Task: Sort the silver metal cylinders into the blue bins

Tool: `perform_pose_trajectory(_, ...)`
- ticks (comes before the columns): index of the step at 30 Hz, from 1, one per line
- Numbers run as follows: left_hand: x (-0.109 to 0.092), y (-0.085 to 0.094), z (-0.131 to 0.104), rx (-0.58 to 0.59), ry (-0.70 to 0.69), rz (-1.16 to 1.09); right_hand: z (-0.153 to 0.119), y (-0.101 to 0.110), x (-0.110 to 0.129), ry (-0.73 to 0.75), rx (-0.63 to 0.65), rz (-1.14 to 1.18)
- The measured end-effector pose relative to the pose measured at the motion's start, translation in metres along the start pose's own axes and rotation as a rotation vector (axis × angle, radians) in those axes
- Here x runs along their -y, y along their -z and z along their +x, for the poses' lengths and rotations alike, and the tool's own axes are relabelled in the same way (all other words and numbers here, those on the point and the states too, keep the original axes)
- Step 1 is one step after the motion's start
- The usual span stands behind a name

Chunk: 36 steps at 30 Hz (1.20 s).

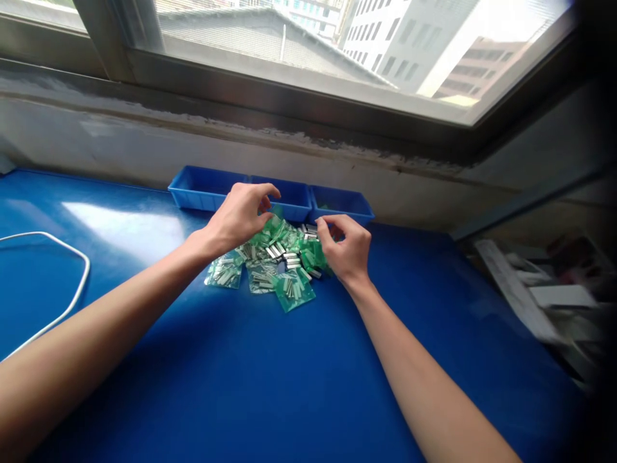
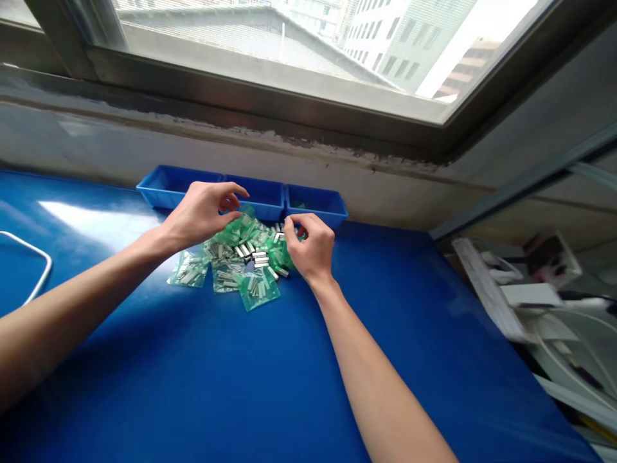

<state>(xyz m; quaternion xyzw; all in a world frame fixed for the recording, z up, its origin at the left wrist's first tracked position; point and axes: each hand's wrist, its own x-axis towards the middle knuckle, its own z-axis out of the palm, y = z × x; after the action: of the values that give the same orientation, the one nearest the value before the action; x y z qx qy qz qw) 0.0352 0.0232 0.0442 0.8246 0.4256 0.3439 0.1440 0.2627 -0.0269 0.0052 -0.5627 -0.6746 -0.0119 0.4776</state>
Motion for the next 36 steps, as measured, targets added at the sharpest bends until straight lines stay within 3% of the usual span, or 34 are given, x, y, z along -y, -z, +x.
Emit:
perform_pose_trajectory(3,-0.011,0.006,0.000,-0.116,0.020,-0.031,-0.001,0.000,0.004,0.024,0.018,0.040)
perform_pose_trajectory(7,-0.025,0.009,0.001,-0.198,0.001,-0.165,0.000,0.000,0.009,-0.052,0.083,0.163)
perform_pose_trajectory(12,-0.034,-0.002,-0.001,-0.123,0.040,-0.472,0.003,-0.003,0.010,-0.184,0.175,0.509)
perform_pose_trajectory(16,-0.031,-0.013,-0.004,-0.071,0.065,-0.548,0.007,-0.003,0.002,-0.328,0.179,0.696)
perform_pose_trajectory(20,-0.022,-0.017,-0.004,-0.033,0.021,-0.327,0.022,-0.003,-0.016,-0.399,-0.025,0.716)
perform_pose_trajectory(22,-0.018,-0.016,-0.005,0.040,-0.084,-0.112,0.033,-0.006,-0.029,-0.448,-0.190,0.701)
perform_pose_trajectory(25,-0.016,-0.014,-0.006,0.178,-0.239,0.127,0.046,-0.011,-0.046,-0.552,-0.317,0.678)
perform_pose_trajectory(30,-0.016,-0.015,-0.010,0.316,-0.309,0.273,0.043,-0.008,-0.047,-0.442,-0.290,0.388)
perform_pose_trajectory(36,-0.011,-0.019,-0.010,0.322,-0.297,0.292,0.014,0.006,-0.022,-0.227,-0.206,0.081)
